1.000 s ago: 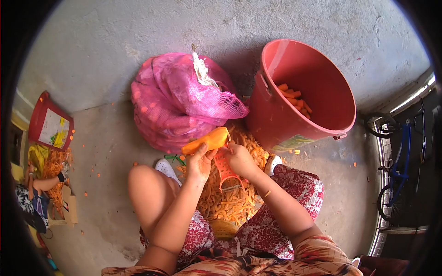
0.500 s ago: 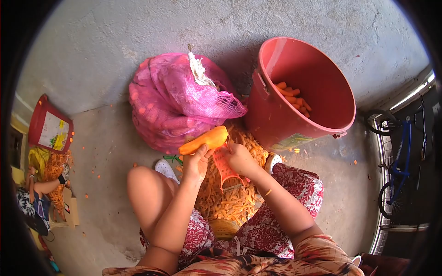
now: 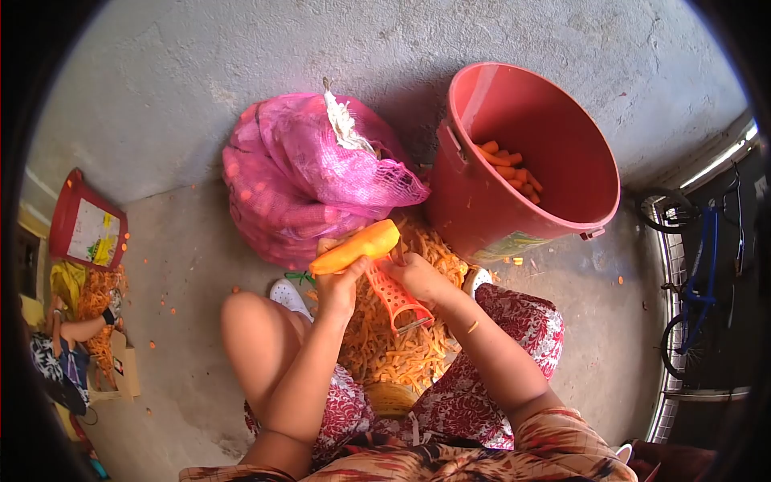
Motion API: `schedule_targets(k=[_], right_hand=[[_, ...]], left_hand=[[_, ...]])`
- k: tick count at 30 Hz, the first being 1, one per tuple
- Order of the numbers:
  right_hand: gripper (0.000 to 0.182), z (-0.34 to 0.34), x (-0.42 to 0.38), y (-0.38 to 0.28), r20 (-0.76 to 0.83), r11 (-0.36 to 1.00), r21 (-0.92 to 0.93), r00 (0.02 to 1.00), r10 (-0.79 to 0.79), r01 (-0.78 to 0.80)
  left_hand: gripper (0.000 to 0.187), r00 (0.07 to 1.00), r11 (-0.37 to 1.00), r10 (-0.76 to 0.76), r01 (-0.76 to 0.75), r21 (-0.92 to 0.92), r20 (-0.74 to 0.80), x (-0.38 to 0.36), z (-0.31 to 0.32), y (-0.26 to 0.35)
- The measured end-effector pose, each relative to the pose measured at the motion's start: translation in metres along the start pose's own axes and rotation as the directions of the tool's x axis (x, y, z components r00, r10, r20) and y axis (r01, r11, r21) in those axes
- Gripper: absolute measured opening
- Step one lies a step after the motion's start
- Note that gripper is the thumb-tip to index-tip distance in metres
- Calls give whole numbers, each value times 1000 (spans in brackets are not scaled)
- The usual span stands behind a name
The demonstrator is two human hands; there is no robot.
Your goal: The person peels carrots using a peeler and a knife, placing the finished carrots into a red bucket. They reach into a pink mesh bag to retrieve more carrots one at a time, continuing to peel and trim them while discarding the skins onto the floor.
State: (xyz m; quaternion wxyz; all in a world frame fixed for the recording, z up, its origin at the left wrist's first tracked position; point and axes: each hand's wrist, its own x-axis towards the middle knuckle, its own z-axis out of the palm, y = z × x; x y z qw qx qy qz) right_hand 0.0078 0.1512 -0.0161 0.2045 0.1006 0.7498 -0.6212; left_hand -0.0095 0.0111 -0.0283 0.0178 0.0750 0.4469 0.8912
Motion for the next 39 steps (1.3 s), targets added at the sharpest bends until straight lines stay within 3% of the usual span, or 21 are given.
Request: schedule_targets(k=[2, 3, 6, 9, 14, 15, 17, 18, 19, 20, 21, 23, 24, 25, 28, 29, 33, 39], right_hand=[[23, 1, -1, 4, -111, 936, -315, 974, -200, 156], [22, 1, 1, 5, -146, 926, -348, 967, -207, 145], [19, 2, 2, 2, -239, 895, -431, 943, -231, 110], [18, 5, -5, -11, -297, 868, -489, 921, -253, 81], [21, 8, -6, -9, -328, 831, -551, 896, -301, 78], [23, 8, -2, -4, -277, 900, -429, 938, -207, 72], [27, 4, 15, 19, -132, 985, -169, 990, -40, 17], [30, 4, 41, 58, 24, 870, -81, 874, -486, 486], [29, 5, 50, 74, 118, 795, 31, 788, -604, 605], [28, 6, 51, 78, 139, 739, 29, 730, -670, 673], [26, 7, 52, 79, 159, 677, 31, 665, -729, 735], [22, 11, 55, 81, 116, 600, -213, 629, -769, 771], [20, 14, 56, 79, 100, 547, -330, 604, -791, 770], [20, 15, 36, 52, 9, 931, 72, 933, -361, 359], [23, 10, 25, 37, -182, 876, -409, 917, -354, 257], [27, 8, 23, 33, -227, 896, -356, 905, -360, 266], [24, 2, 3, -6, -311, 886, -461, 927, -208, 44], [17, 1, 7, 3, -364, 873, -486, 900, -241, 37]], left_hand=[[29, 982, 964, -171, 151, -217, -75, -2, -4, -2], [29, 961, 921, -259, 215, -326, -99, -4, -5, -4], [30, 924, 860, -360, 275, -429, -130, -4, -7, -8], [28, 949, 888, -297, 233, -395, -107, -5, -3, -4], [28, 943, 869, -322, 258, -423, -87, -3, -10, -5], [28, 947, 881, -308, 246, -404, -94, -3, -10, -6], [30, 980, 940, -193, 200, -276, 50, -10, 2, 0], [30, 982, 963, -141, 166, -214, 128, -14, 10, 4], [33, 941, 992, -120, 122, 13, 317, -17, 16, 5], [32, 904, 992, -85, 39, 118, 419, -21, 25, 9], [32, 922, 989, -117, 77, 123, 369, -23, 21, 5], [32, 955, 983, -185, 184, 24, 231, -24, 15, 2], [32, 962, 967, -228, 242, -82, 151, -22, 16, 6], [32, 958, 938, -278, 288, -191, 78, -19, 16, 9], [32, 952, 919, -299, 305, -251, 63, -11, 10, 10], [32, 951, 924, -303, 309, -223, 63, -11, 10, 12], [33, 937, 913, -350, 339, -228, -7, -11, 8, 14], [36, 905, 869, -420, 381, -316, -63, 0, -2, 15]])
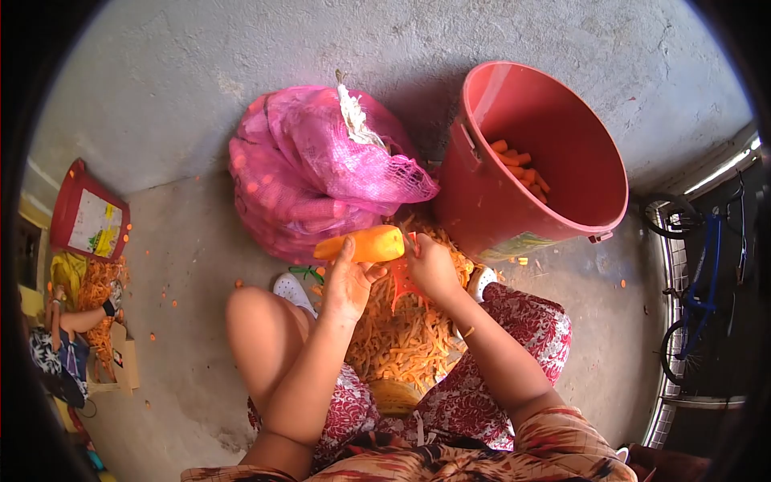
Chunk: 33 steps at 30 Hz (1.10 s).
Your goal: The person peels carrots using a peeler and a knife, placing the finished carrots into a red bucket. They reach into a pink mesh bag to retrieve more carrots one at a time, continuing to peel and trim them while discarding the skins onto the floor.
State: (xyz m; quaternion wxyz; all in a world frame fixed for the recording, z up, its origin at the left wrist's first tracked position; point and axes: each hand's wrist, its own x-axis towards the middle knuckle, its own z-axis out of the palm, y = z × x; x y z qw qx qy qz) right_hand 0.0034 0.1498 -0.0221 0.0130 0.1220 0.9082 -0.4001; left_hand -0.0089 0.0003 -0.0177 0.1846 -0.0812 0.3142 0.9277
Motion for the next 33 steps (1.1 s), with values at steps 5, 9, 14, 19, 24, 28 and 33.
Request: schedule_targets(k=[5, 9, 14, 19, 24, 28, 33], right_hand=[[15, -14, -6, -8, -20, 999, 17, 999, -37, 38], [16, -9, -10, -4, -14, 993, -13, 993, -121, 121], [20, -3, -8, 5, 13, 988, -60, 990, -140, 140], [23, -9, -11, -1, 43, 950, -218, 975, -219, 223], [26, -12, -10, 1, 55, 933, -239, 963, -263, 269], [26, -9, -12, 2, -35, 960, -166, 972, -234, 226], [19, 1, -13, 3, -94, 990, -15, 986, -140, 139]], left_hand=[[35, 994, 993, 16, -4, 119, -105, 6, -6, 1], [35, 987, 984, 16, 12, 175, -158, 6, -5, -7], [36, 989, 978, -25, 55, 200, -149, 7, -3, -8], [38, 988, 969, -56, 88, 230, -141, 8, -3, -6], [36, 994, 962, -100, 109, 252, -50, 11, -6, -3], [32, 999, 955, 21, -28, 294, 29, 10, -3, -2], [32, 986, 937, 140, -163, 308, 95, 6, 1, -5]])
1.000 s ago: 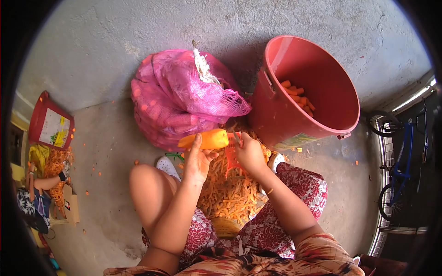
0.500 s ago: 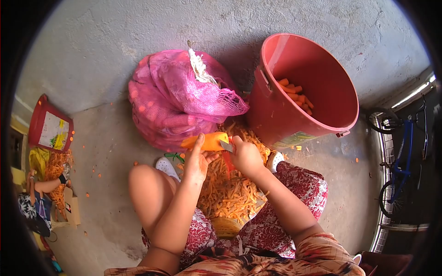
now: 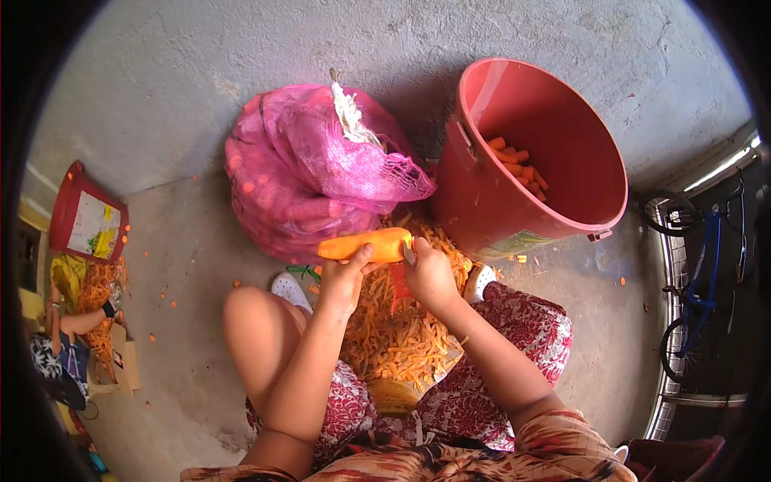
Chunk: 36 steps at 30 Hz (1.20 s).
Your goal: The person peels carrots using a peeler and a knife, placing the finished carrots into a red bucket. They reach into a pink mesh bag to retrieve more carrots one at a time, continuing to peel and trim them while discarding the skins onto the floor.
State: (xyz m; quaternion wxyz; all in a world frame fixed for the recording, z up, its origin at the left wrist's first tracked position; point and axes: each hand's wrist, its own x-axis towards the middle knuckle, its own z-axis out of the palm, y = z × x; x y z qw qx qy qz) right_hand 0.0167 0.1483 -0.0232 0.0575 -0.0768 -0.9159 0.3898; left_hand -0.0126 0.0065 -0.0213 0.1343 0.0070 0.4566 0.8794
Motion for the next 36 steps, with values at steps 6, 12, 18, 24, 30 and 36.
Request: schedule_targets(k=[6, 12, 18, 24, 30, 36], right_hand=[[27, -17, 3, -6, 72, 988, -144, 996, -48, 58], [26, 0, -2, 6, 56, 1000, -13, 998, -16, 16], [24, -19, 6, -8, 60, 991, -135, 998, 10, -2], [30, 14, 10, 41, 298, 954, 295, 944, -144, 53], [24, 38, 10, 48, 213, 933, 357, 976, -46, -34], [23, 8, 13, 19, 351, 881, 257, 887, 299, -398]], left_hand=[[30, 972, 959, -234, 235, -159, 24, 3, -7, 7], [31, 987, 941, 102, -137, 309, 127, 3, -7, 0], [31, 977, 974, -193, 202, -102, 91, 2, -9, 4], [33, 921, 933, 92, -213, 292, 378, -12, 16, 9], [33, 979, 993, -17, 40, -110, 203, -5, 7, 8], [28, 990, 872, -113, 142, -468, 89, -1, -4, 1]])
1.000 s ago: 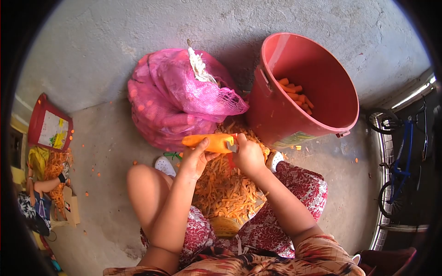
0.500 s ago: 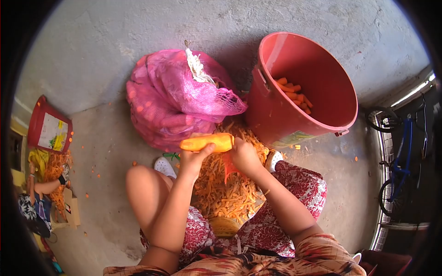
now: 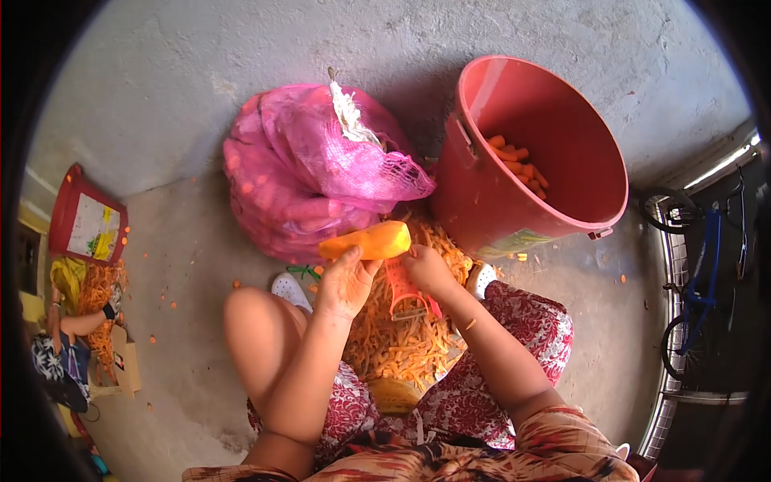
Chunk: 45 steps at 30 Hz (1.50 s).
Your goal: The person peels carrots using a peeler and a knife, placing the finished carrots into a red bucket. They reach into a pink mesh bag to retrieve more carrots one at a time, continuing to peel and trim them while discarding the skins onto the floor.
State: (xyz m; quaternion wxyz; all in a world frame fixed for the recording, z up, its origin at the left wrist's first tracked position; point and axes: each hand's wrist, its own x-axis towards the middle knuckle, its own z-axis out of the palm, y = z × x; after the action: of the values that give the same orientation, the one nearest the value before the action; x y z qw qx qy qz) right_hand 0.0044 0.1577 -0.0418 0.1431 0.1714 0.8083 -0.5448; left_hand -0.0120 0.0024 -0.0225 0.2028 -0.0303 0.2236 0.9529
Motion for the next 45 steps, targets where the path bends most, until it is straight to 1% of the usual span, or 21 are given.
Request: schedule_targets(k=[3, 6, 9, 12, 15, 18, 19, 21, 24, 25, 28, 29, 30, 31, 32, 33, 34, 35, 38, 39, 45], right_hand=[[22, -1, 1, -2, -150, 982, -170, 983, -108, 82], [21, -8, -4, -11, -195, 945, -291, 957, -213, 151], [19, -9, -4, -13, -184, 937, -307, 956, -230, 166], [17, -6, -3, -13, -200, 976, -116, 958, -203, 183], [19, -11, -4, -19, -205, 978, -145, 962, -181, 153], [23, -12, -1, -8, -120, 898, -389, 955, -271, 206], [24, -15, -5, -6, 42, 848, -484, 973, -225, 217], [26, -15, -18, -4, 338, 722, -631, 938, -75, 285], [27, -4, -27, 19, 512, 539, -782, 815, 271, 313], [27, -2, -33, 24, 515, 561, -766, 822, 243, 314], [25, 1, -45, 22, 501, 653, -700, 850, 163, 288], [25, -3, -45, 15, 478, 700, -668, 867, 144, 252], [24, -6, -45, 12, 450, 744, -633, 884, 127, 215], [22, 0, -35, 28, 331, 744, -574, 928, -171, 342], [22, 1, -30, 43, 219, 836, -472, 956, -195, 279], [21, -1, -28, 36, 105, 908, -352, 974, -202, 226], [21, -3, -30, 21, -10, 959, -218, 982, -191, 184], [19, -8, -37, 5, 3, 981, -130, 990, -144, 144], [18, 0, -45, 4, -32, 948, -59, 948, -316, 313], [17, -3, -50, -6, 10, 947, -146, 958, -286, 284], [19, 2, -50, -5, 13, 935, -237, 964, -267, 263]], left_hand=[[23, 999, 997, 17, -19, -72, -37, 1, 7, -1], [16, 985, 978, 81, -108, -180, -150, 2, 6, 1], [14, 950, 966, 159, -206, -155, -270, 8, -15, -1], [20, 953, 974, 131, -174, -141, -273, 3, -4, -4], [16, 961, 971, 101, -151, -186, -257, 2, 6, 0], [14, 970, 990, 68, -95, -105, -234, 3, 11, 2], [14, 966, 996, 88, -91, -1, -242, 3, 10, 0], [15, 958, 974, 130, -74, 215, -255, 3, 7, 0], [19, 997, 979, 80, -83, 187, 22, -5, 20, 4], [19, 994, 993, 26, -37, 110, 103, -8, 26, 6], [18, 982, 998, 69, -66, -24, 174, -14, 31, 5], [17, 990, 990, 86, -72, -122, 113, -13, 24, 3], [18, 992, 987, 109, -102, -125, 57, -11, 17, 1], [19, 991, 983, 134, -132, -128, 3, -8, 12, 0], [20, 986, 978, 160, -165, -130, -49, -6, 10, -1], [21, 975, 972, 187, -202, -119, -124, -4, 13, -1], [21, 970, 971, 202, -217, -105, -137, -3, 13, -2], [20, 965, 969, 216, -231, -91, -150, -1, 11, -3], [18, 951, 962, 253, -266, -55, -177, 5, 5, -8], [18, 946, 960, 265, -278, -45, -185, 6, 4, -9], [18, 951, 960, 268, -277, -42, -152, 11, 3, -13]])
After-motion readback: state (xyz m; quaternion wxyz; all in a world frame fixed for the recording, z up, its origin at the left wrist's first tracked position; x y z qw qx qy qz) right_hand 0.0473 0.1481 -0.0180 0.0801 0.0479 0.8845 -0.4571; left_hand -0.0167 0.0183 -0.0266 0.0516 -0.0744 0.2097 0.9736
